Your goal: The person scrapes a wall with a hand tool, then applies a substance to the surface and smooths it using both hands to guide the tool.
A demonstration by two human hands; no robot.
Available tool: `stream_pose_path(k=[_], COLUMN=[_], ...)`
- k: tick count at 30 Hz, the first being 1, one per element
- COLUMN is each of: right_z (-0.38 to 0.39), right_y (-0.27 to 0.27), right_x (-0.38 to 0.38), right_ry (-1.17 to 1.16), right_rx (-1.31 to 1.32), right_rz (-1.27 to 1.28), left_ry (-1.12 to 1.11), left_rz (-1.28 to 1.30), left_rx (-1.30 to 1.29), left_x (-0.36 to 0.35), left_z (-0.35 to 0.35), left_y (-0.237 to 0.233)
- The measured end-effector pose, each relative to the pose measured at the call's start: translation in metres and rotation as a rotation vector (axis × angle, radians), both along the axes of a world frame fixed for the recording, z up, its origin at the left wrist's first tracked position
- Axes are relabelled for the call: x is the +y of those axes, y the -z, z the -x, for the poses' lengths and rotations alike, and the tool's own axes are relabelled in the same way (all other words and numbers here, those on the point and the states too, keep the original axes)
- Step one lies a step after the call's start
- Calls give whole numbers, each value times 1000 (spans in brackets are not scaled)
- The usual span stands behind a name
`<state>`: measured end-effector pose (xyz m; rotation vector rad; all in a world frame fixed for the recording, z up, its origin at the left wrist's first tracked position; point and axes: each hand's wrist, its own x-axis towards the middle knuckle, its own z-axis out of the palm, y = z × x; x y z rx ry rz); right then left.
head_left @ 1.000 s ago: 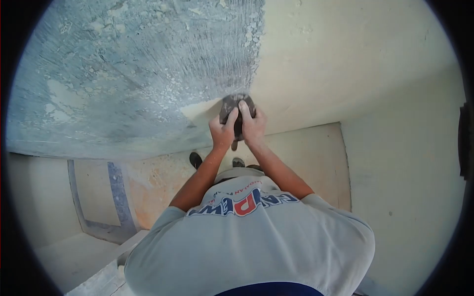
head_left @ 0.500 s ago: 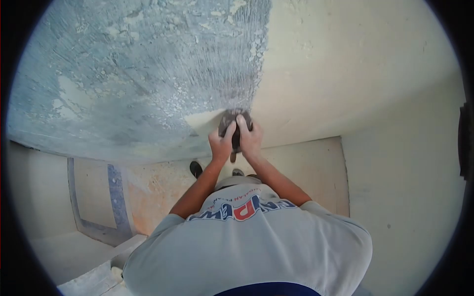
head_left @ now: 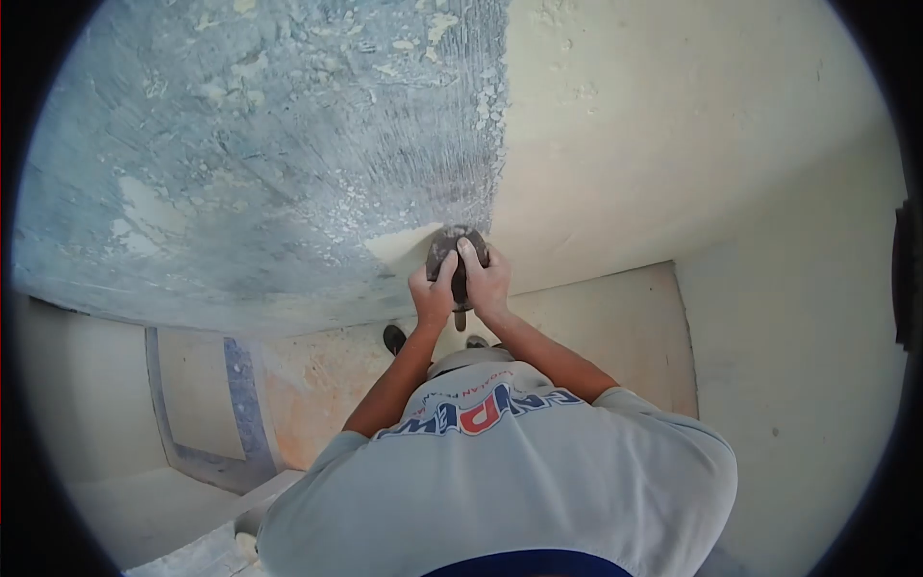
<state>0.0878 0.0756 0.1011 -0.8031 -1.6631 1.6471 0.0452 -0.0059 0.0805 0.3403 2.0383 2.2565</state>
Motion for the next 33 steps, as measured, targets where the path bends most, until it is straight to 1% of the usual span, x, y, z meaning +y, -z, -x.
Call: stream_pose_path(k=[1, 2, 4, 5, 6, 8, 9, 10, 11, 12, 13, 14, 15, 16, 17, 18, 19, 21, 22, 23, 25, 26, 27, 28, 29, 30, 31, 32, 33], right_z=[6, 5, 3, -4, -6, 3, 4, 5, 2, -1, -3, -3, 1, 6, 6, 6, 2, -6, -7, -4, -3, -1, -4, -6, -8, -10, -5, -2, -4], right_y=[-8, -10, 12, 22, 32, 5, -9, -16, -6, 13, 20, 26, 32, 13, -5, -17, -7, 31, 41, 21, -12, -5, 9, 26, 29, 31, 15, -2, -14], right_x=[5, 5, 1, -4, -7, -1, 1, 0, -3, -7, -9, -10, -7, -1, 2, 0, -2, -4, -2, 1, 6, 8, 6, 4, 0, 6, 10, 12, 13], right_ry=[-15, -32, 1, 23, 30, 19, 4, -18, -18, 14, 48, 33, 38, 17, -9, -25, -35, 23, 38, 26, 24, -7, -20, 48, 111, 82, 67, 58, 30], right_rx=[-8, -30, -60, -105, -62, -31, -15, 7, 10, -54, -121, -113, -110, -58, -22, 52, 40, -39, -87, -88, -8, 3, -5, -12, -21, -94, -16, 57, 61], right_rz=[0, 11, -14, -15, 44, 0, -37, 32, 35, -5, -45, 66, 65, 24, -16, 81, 72, 65, 85, 82, -22, 87, 90, 75, 60, 48, 57, 67, 104], left_ry=[14, 17, 39, 29, 29, -1, 64, 78, 95, 65, 71, 26, -20, -19, 29, 70, 62, 45, 25, 13, 86, 104, 101, 93, 57, 56, 60, 113, 106], left_rz=[-44, -29, 5, 101, 99, -12, -21, 30, 73, 13, 11, 20, 29, 40, 31, 19, 33, 34, 8, 5, 44, 27, 49, 71, 50, 60, 69, 71, 71], left_rx=[-31, -51, -70, -40, -37, 20, -56, -82, -91, -92, -83, -32, 20, 26, -10, -55, -57, -102, -53, -54, -32, -63, -69, -73, -35, -36, -34, -14, -29], left_x=[1, -5, -5, -7, -6, -1, -5, -9, -10, -10, -8, -7, -5, -4, -3, -5, -5, -4, -1, 2, 2, 2, 2, 2, 4, 6, 8, 8, 6], left_z=[4, -3, 2, -2, -1, 1, 6, 6, 10, 5, 1, -3, -2, 4, 9, 8, 5, -4, -7, -3, 2, 2, -2, -5, -9, -9, -6, -1, -7], left_y=[-14, -8, 7, 16, 25, -4, -18, -13, -6, 10, 12, 14, 15, 1, -17, -26, -14, 32, 34, 17, -14, -16, -3, 15, 18, 21, 4, -13, -8])
